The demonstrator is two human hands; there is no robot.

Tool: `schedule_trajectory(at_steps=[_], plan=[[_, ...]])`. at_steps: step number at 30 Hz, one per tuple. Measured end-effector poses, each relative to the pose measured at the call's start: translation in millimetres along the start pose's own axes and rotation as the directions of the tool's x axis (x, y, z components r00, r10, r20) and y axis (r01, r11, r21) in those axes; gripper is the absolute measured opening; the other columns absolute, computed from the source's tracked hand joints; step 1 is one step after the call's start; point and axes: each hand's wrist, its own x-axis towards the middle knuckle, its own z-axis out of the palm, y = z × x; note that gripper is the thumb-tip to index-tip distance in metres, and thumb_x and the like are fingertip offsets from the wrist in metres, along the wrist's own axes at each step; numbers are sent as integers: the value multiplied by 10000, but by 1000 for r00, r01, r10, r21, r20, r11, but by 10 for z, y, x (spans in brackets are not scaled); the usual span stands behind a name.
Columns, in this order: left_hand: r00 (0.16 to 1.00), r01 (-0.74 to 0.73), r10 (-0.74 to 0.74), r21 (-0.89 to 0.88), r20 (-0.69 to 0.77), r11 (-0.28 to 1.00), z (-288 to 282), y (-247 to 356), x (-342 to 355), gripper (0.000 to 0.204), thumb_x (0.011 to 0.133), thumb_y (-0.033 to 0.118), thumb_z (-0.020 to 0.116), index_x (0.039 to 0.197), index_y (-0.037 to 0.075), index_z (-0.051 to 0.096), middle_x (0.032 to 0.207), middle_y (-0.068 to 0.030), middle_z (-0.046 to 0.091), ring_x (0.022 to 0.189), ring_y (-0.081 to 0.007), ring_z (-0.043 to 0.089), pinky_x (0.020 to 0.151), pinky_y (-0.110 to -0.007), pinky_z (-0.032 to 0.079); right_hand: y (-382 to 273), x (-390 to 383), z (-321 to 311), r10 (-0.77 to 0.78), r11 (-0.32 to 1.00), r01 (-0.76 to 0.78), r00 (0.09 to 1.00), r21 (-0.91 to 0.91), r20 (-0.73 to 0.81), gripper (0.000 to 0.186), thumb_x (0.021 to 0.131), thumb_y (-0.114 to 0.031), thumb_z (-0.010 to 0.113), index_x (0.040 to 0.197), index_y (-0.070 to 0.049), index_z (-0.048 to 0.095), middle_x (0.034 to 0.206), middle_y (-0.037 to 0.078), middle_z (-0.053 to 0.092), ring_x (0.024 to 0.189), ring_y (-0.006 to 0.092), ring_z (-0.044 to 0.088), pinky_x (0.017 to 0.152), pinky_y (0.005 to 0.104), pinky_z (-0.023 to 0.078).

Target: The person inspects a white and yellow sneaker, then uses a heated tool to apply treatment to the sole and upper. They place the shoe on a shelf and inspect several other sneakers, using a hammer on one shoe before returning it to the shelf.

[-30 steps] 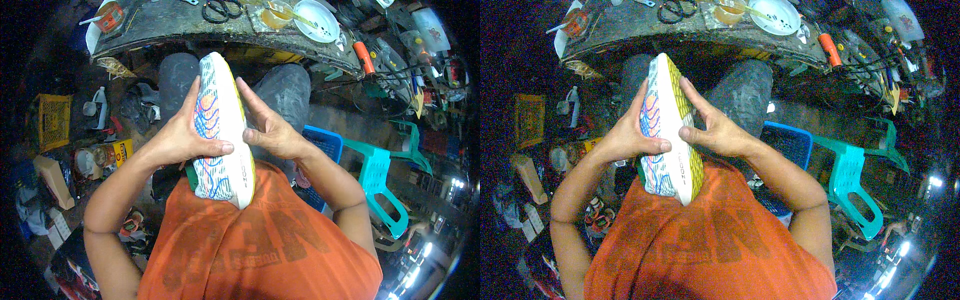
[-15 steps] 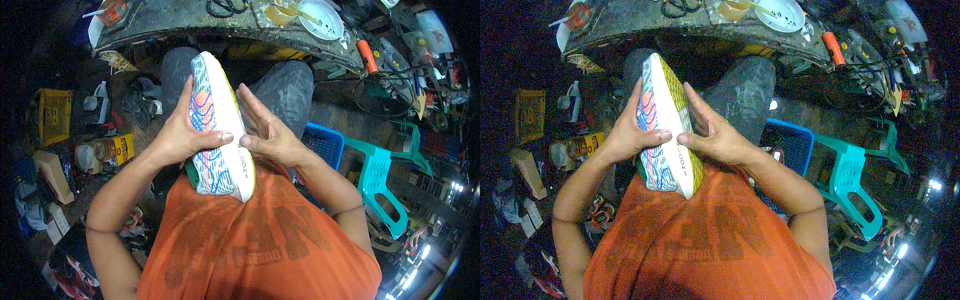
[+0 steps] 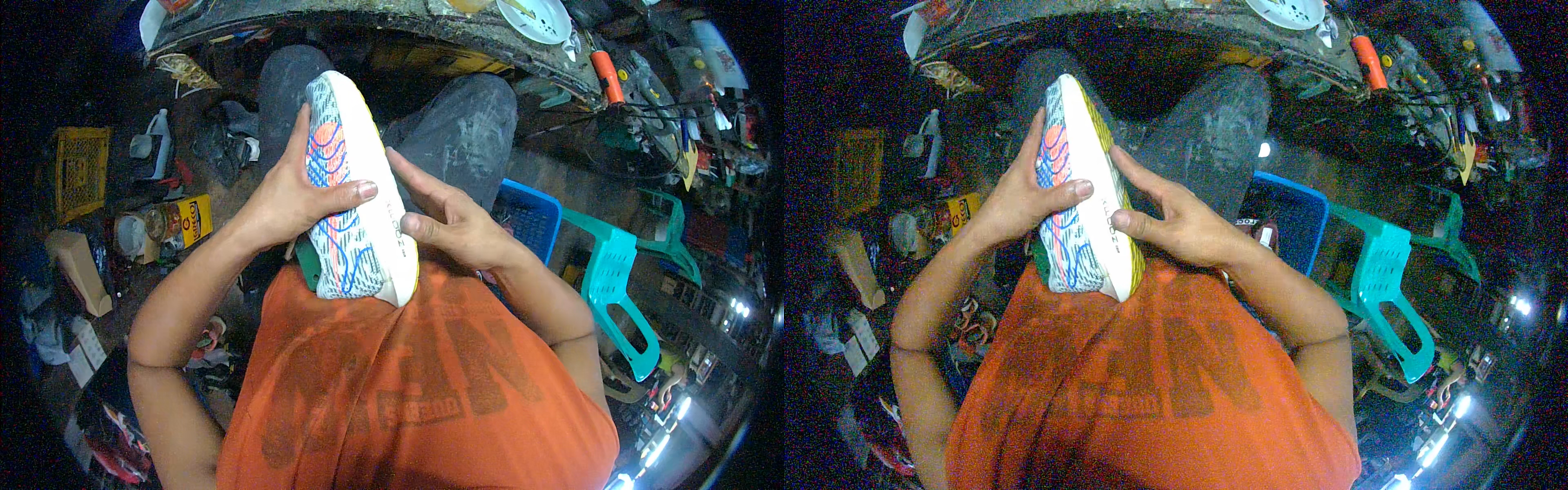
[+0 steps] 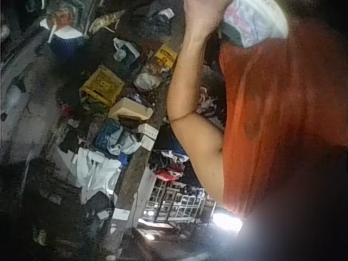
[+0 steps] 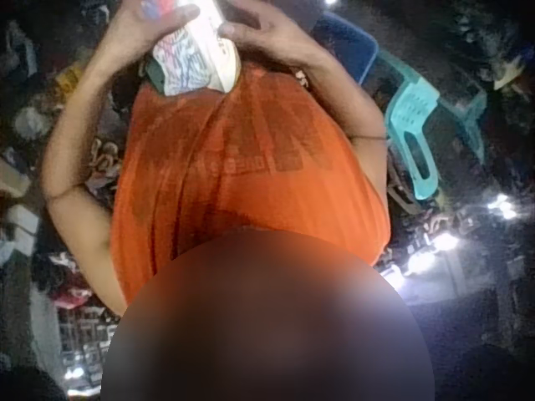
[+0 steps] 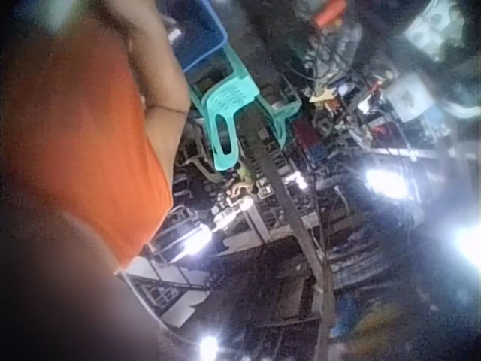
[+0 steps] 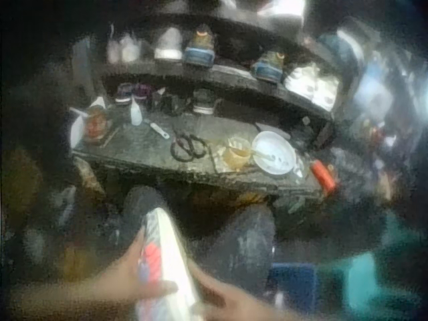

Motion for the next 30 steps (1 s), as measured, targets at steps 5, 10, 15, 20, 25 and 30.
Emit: schedule_trajectory(at_steps=[5, 10, 15, 20, 25, 30], plan=[[1000, 22, -24, -121, -14, 992, 26, 25, -46, 1339, 820, 239, 903, 1583, -109, -142, 1456, -241, 503, 1249, -260, 590, 1054, -374, 509, 16, -97, 38, -26, 999, 28, 998, -39, 50, 923, 1006, -364, 681, 1644, 23, 139, 1730, 161, 143, 1591, 236, 118, 1281, 387, 107], [996, 67, -78, -175, -54, 982, 51, -61, -79, 1329, 828, 215, 896, 1590, -88, -150, 1474, -238, 489, 1252, -247, 587, 1061, -372, 504, -106, -187, 191, -59, 944, 62, 998, -324, 19, 803, 1061, -308, 591, 1639, 30, 148, 1728, 169, 157, 1596, 254, 113, 1278, 367, 116], [999, 8, -29, -456, -40, 890, -80, -339, 19, 1088, 901, 410, 797, 1624, -24, 110, 1473, -219, 528, 1276, -267, 603, 1082, -394, 503, -463, -313, 146, -256, 868, 230, 967, -440, -2, 1131, 867, -508, 798, 1657, -33, 143, 1730, 191, 144, 1607, 350, 75, 1275, 550, 70], [941, 219, 127, -851, 314, 478, -334, -423, 358, 753, 1048, 550, 475, 1544, -6, 369, 1433, -350, 512, 1258, -409, 615, 1028, -527, 556, -648, -304, -145, -591, 800, 491, 744, -344, -313, 1440, 562, -526, 986, 1646, -16, 186, 1687, 203, 278, 1576, 334, 235, 1281, 466, 151], [421, 904, 591, -372, 688, -212, -161, -287, 386, 875, 1039, 616, 393, 1650, 90, 52, 1604, -395, 116, 1283, -669, 433, 997, -741, 452, -627, -244, -335, -621, 678, 324, 733, -660, -278, 1484, 500, -478, 1018, 1642, -14, 191, 1674, 223, 292, 1564, 347, 269, 1262, 475, 224], [279, 959, 612, -183, 740, -216, 121, -221, 282, 885, 1018, 667, 390, 1641, 110, 98, 1626, -319, 152, 1344, -618, 400, 1052, -729, 401, -500, -210, -561, -437, 867, 338, 869, -365, -231, 1467, 507, -385, 1034, 1652, -58, 178, 1620, 195, 405, 1526, 319, 351, 1260, 464, 241]])
